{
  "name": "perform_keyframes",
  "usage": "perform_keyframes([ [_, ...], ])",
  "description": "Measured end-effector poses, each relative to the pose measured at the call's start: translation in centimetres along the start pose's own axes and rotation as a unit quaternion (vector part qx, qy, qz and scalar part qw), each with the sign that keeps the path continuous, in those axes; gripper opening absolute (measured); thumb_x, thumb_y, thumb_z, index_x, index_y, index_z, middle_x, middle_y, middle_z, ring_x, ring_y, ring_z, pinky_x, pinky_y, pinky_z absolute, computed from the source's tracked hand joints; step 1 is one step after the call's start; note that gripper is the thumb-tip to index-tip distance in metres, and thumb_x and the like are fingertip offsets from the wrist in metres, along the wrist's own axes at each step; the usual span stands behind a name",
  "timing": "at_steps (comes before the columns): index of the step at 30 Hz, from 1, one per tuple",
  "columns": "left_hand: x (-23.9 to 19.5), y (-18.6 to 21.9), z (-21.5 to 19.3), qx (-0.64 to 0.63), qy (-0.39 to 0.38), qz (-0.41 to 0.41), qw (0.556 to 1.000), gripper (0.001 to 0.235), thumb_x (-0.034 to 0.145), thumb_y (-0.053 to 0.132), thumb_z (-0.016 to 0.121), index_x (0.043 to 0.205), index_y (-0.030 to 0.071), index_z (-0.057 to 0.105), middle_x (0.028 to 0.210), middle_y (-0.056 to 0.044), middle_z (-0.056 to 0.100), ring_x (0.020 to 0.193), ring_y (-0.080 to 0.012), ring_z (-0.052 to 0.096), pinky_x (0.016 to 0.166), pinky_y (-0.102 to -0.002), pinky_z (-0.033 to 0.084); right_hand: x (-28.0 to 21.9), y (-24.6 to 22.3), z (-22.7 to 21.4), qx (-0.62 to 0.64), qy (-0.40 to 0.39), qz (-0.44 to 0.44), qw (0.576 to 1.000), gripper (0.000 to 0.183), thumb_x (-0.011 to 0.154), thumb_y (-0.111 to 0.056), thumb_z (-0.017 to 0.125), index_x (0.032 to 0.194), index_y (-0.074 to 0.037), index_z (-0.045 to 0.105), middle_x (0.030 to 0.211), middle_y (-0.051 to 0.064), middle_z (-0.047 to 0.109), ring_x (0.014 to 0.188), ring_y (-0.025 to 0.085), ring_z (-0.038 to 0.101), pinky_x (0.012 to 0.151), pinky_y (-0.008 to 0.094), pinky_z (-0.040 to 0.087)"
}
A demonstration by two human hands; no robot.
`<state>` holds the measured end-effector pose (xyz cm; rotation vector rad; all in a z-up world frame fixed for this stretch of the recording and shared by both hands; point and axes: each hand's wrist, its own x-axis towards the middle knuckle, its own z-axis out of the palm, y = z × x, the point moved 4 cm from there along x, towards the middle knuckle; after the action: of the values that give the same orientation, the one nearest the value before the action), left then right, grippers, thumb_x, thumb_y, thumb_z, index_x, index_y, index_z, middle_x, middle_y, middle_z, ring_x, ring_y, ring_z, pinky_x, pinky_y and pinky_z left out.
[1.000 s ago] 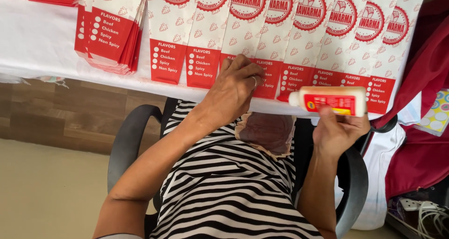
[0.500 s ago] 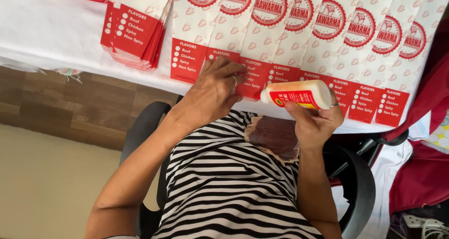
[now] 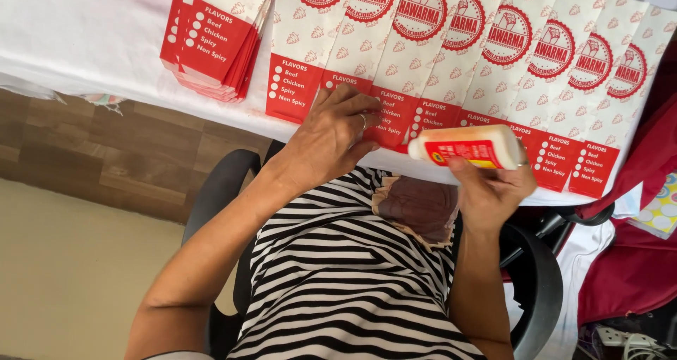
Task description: The person applies glue and paper labels to shawarma packaging sleeves by hand on a white table.
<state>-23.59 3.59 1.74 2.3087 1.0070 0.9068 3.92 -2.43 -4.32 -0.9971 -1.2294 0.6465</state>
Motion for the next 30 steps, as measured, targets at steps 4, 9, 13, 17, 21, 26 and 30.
perform_keyframes([
  [4,0.1,-0.2,1.0,-0.007,0.030,-0.006,0.999,0.027,0.075,0.014,0.089,0.096,0.004,0.075,0.108,-0.009,0.070,0.104,-0.0301,0.059,0.085,-0.040,0.040,-0.7,1.6,-1.8,-0.008,0.013,-0.005,1.000,0.054,0.080,0.006,0.082,0.127,0.011,0.055,0.113,0.031,0.067,0.110,0.040,0.069,0.104,0.055,0.053],
  [9,0.3,-0.1,1.2,0.000,0.057,-0.038,0.998,0.020,0.072,0.004,0.086,0.089,0.004,0.075,0.103,-0.010,0.071,0.102,-0.0297,0.060,0.086,-0.040,0.041,-0.7,0.4,1.0,-0.007,-0.004,-0.026,1.000,0.049,0.079,0.007,0.083,0.119,0.013,0.056,0.108,0.031,0.068,0.108,0.037,0.069,0.102,0.053,0.054],
  [13,0.1,0.1,1.3,0.005,0.062,-0.041,0.997,0.018,0.073,0.003,0.085,0.089,0.005,0.076,0.103,-0.009,0.071,0.102,-0.0281,0.060,0.085,-0.039,0.041,-0.5,-0.2,3.2,0.009,0.001,-0.023,1.000,0.048,0.080,0.004,0.084,0.119,0.010,0.058,0.109,0.027,0.070,0.110,0.033,0.068,0.100,0.051,0.054],
  [17,0.2,0.4,0.9,0.021,0.072,-0.037,0.997,0.016,0.081,-0.007,0.070,0.087,0.005,0.076,0.101,-0.008,0.071,0.100,-0.0283,0.061,0.083,-0.037,0.040,-0.6,-0.2,3.9,0.005,-0.009,-0.016,1.000,0.049,0.077,0.008,0.085,0.117,0.012,0.058,0.106,0.029,0.070,0.109,0.035,0.068,0.099,0.054,0.054],
  [21,0.0,0.2,1.2,0.025,0.075,-0.024,0.997,0.016,0.083,-0.007,0.066,0.088,0.005,0.075,0.101,-0.009,0.071,0.100,-0.0289,0.060,0.082,-0.038,0.040,-1.4,0.6,1.4,0.003,0.027,-0.011,1.000,0.050,0.079,0.005,0.084,0.122,0.009,0.058,0.110,0.026,0.070,0.111,0.031,0.067,0.102,0.049,0.054],
  [26,0.2,0.6,0.7,0.027,0.074,-0.013,0.997,0.016,0.083,-0.008,0.066,0.089,0.004,0.075,0.102,-0.010,0.070,0.101,-0.0297,0.058,0.081,-0.038,0.040,-2.2,3.1,-3.0,0.015,0.067,-0.008,0.998,0.059,0.079,0.004,0.083,0.130,0.008,0.054,0.116,0.025,0.067,0.111,0.035,0.069,0.106,0.052,0.054],
  [30,0.2,0.6,-0.5,-0.028,0.112,0.014,0.993,0.015,0.088,-0.007,0.065,0.093,0.003,0.074,0.108,-0.013,0.068,0.102,-0.0343,0.055,0.085,-0.038,0.043,-1.4,2.5,-2.9,0.039,0.100,0.012,0.994,0.051,0.086,-0.001,0.080,0.132,0.001,0.056,0.117,0.019,0.069,0.108,0.030,0.071,0.106,0.048,0.056],
])
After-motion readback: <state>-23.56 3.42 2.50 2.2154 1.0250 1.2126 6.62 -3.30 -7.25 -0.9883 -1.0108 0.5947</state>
